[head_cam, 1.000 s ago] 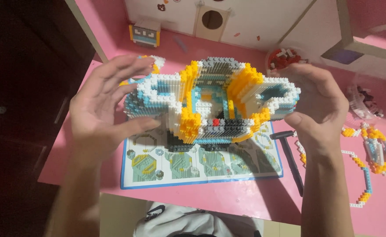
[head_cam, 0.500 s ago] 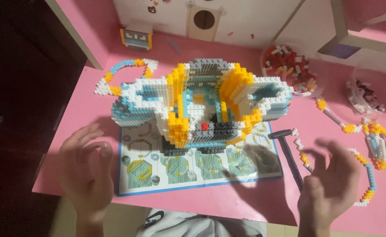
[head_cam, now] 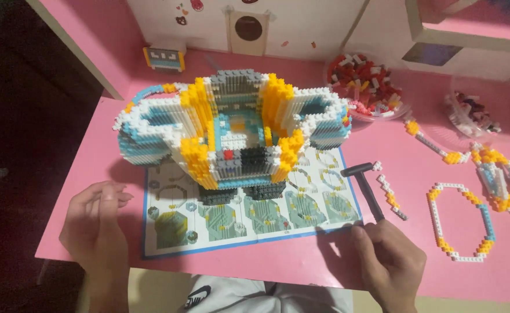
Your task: Assembling a complex 3D robot model using small interlocking plastic blocks while following a manual.
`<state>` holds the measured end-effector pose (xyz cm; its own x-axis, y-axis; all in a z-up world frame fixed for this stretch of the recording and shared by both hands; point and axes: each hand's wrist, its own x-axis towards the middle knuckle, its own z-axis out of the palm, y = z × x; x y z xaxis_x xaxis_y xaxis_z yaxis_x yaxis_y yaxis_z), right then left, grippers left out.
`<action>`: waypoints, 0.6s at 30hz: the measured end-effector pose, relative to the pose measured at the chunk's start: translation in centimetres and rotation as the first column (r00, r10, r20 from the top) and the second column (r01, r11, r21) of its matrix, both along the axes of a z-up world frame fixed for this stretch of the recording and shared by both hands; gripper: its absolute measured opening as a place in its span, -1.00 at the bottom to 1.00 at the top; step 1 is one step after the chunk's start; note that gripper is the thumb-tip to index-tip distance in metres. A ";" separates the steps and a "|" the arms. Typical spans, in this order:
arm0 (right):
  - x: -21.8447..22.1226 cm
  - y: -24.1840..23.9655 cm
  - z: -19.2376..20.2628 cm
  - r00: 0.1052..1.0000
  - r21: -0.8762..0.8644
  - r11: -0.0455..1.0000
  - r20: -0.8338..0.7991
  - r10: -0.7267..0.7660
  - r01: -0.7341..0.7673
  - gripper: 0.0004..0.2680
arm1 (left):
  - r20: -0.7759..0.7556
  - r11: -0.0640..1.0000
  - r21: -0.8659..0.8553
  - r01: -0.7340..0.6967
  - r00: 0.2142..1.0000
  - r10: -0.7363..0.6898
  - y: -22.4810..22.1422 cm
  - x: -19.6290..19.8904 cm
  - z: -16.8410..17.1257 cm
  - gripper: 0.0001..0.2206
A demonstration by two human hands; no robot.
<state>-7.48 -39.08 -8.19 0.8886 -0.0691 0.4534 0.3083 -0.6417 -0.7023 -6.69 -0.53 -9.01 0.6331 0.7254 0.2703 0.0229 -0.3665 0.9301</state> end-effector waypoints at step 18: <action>-0.4 0.2 -2.4 0.985 -0.388 0.918 0.113 0.133 -0.079 -0.91 | 0.171 0.992 -0.088 0.090 0.982 -0.074 1.4 -0.1 -4.1 -0.90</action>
